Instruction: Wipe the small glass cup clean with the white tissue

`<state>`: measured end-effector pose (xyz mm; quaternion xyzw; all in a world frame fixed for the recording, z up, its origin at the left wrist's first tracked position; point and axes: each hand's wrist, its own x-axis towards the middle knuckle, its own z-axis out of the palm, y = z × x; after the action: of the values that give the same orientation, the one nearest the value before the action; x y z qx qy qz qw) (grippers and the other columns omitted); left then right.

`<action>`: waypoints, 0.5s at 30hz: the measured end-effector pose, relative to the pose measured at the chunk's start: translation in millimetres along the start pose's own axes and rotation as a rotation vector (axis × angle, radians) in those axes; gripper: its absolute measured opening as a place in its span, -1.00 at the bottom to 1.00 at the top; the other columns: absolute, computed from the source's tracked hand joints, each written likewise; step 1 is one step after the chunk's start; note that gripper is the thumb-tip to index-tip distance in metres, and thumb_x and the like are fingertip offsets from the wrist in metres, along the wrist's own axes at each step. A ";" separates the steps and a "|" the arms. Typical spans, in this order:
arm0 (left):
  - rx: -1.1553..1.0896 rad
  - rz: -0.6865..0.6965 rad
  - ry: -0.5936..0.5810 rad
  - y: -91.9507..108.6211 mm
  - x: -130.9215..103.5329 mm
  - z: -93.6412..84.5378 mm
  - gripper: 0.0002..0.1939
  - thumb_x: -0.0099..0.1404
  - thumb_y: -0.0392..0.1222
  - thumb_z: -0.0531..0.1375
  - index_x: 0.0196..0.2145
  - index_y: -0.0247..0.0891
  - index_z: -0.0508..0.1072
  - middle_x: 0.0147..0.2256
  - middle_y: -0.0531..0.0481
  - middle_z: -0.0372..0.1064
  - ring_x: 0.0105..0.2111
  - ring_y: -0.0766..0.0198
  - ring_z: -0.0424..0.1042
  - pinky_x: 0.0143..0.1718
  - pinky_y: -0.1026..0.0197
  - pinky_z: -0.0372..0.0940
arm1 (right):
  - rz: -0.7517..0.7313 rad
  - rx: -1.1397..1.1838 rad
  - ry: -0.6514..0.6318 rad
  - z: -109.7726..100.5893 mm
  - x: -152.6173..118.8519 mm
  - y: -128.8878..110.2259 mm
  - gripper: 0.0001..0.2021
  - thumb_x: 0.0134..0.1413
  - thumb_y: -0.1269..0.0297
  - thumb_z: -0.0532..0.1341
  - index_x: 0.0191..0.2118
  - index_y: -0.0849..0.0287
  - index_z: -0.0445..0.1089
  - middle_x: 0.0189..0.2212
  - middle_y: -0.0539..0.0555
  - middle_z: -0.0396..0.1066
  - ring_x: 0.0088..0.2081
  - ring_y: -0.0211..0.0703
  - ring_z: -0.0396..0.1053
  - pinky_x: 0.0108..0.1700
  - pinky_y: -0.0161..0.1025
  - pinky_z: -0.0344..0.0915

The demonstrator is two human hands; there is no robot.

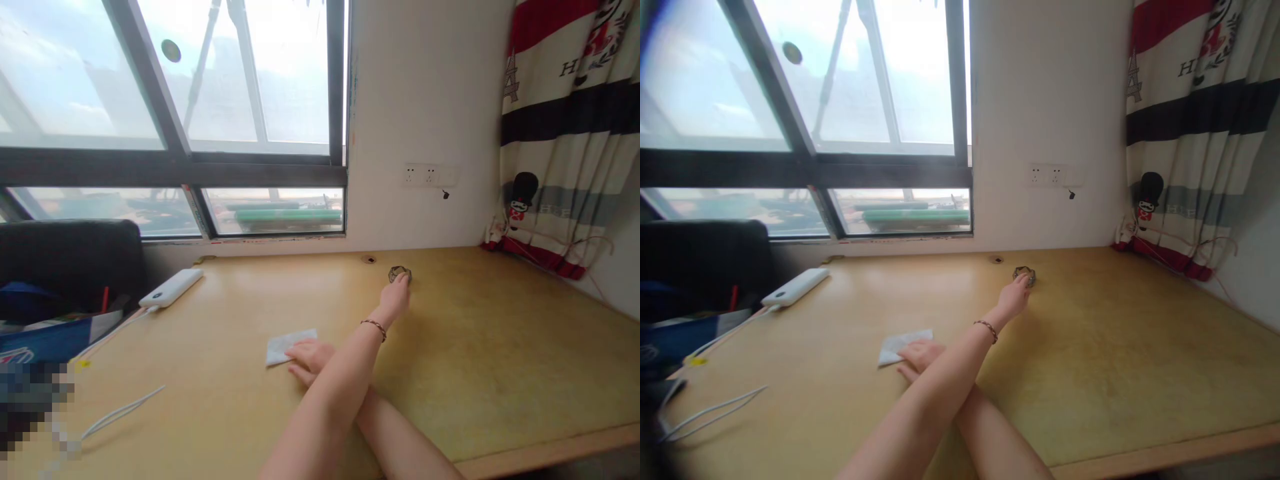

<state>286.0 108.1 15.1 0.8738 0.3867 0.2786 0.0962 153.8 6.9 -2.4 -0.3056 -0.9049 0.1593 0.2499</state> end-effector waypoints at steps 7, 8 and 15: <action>0.089 0.004 -0.181 -19.6 9.9 16.6 -0.43 0.21 -0.10 -0.02 0.13 -0.21 -0.12 0.14 -0.18 -0.16 -0.09 0.11 0.25 -0.20 0.13 0.23 | 0.083 0.011 0.027 3.3 1.7 4.6 -0.76 0.07 0.26 0.00 -0.13 0.12 0.24 -0.16 0.04 0.33 -0.10 -0.22 0.24 -0.07 -0.32 0.15; 0.088 0.006 -0.167 -20.3 10.1 16.1 -0.44 0.20 -0.10 -0.01 0.12 -0.21 -0.09 0.11 -0.19 -0.10 -0.10 0.11 0.26 -0.22 0.13 0.23 | 0.080 0.005 0.026 4.1 2.2 5.1 -0.75 0.06 0.26 0.01 -0.12 0.13 0.24 -0.15 0.05 0.33 -0.09 -0.21 0.24 -0.07 -0.31 0.15; 0.071 -0.060 -0.153 -20.6 -2.8 2.0 -0.69 0.14 -0.14 0.10 -0.15 -0.26 0.29 -0.08 -0.18 0.07 -0.26 0.14 0.33 -0.29 0.16 0.23 | -0.038 -0.089 -0.027 6.6 5.7 6.1 -0.75 0.00 0.30 0.08 -0.15 0.16 0.24 -0.15 0.10 0.32 -0.08 -0.16 0.22 -0.05 -0.26 0.13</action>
<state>272.7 120.2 4.4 0.8834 0.4140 0.1941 0.1027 149.1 14.3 -8.5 -0.2971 -0.9200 0.1182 0.2268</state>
